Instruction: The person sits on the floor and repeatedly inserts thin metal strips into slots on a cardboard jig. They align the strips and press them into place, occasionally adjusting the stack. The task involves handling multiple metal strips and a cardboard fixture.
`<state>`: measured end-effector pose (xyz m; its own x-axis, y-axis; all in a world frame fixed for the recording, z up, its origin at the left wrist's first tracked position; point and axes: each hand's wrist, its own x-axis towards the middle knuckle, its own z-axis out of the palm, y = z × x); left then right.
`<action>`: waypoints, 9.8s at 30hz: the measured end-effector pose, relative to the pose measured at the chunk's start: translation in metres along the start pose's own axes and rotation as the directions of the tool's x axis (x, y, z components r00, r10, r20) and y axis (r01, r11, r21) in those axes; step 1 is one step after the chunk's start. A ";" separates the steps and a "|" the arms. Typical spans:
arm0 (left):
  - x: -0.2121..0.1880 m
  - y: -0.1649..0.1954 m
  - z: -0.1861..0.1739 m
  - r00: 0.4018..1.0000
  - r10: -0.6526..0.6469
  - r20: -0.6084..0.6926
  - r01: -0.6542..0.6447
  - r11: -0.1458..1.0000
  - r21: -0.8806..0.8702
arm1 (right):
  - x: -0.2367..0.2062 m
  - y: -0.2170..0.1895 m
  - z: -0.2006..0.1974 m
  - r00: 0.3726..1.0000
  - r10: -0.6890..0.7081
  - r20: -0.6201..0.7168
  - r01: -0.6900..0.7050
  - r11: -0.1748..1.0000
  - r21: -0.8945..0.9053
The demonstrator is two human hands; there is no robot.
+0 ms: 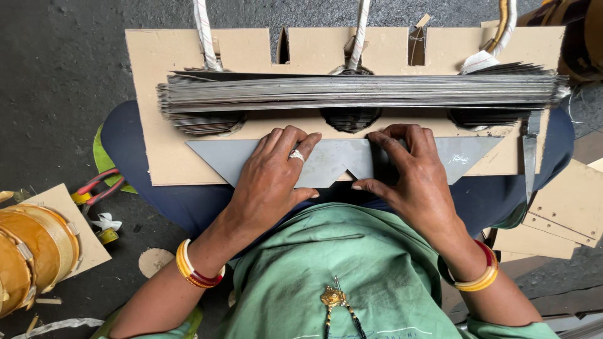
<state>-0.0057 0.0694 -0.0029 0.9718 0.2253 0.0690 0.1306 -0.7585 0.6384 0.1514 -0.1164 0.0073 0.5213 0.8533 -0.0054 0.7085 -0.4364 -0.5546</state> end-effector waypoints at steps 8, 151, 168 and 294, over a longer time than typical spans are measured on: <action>0.001 0.001 -0.005 0.999 -0.032 0.040 0.033 0.999 -0.036 | 0.000 0.001 -0.001 1.000 0.011 0.008 -0.011 0.999 0.039; 0.014 -0.064 0.014 0.741 0.351 -0.572 0.029 0.835 0.550 | 0.000 0.157 -0.011 0.681 -0.330 -0.654 0.240 0.944 -0.227; -0.004 0.012 0.037 0.933 0.158 -0.323 -0.040 0.938 0.344 | -0.025 0.047 -0.015 0.950 -0.211 -0.229 0.184 0.974 -0.133; 0.042 -0.039 0.049 0.650 0.591 -0.477 0.004 0.625 0.781 | 0.030 0.051 0.001 0.682 -0.601 -0.417 0.282 0.742 -0.608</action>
<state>0.0399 0.0782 -0.0626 0.6157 -0.0106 0.7879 0.2387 -0.9504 -0.1993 0.2027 -0.1125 -0.0219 0.1281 0.7249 0.6768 0.9621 -0.2564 0.0926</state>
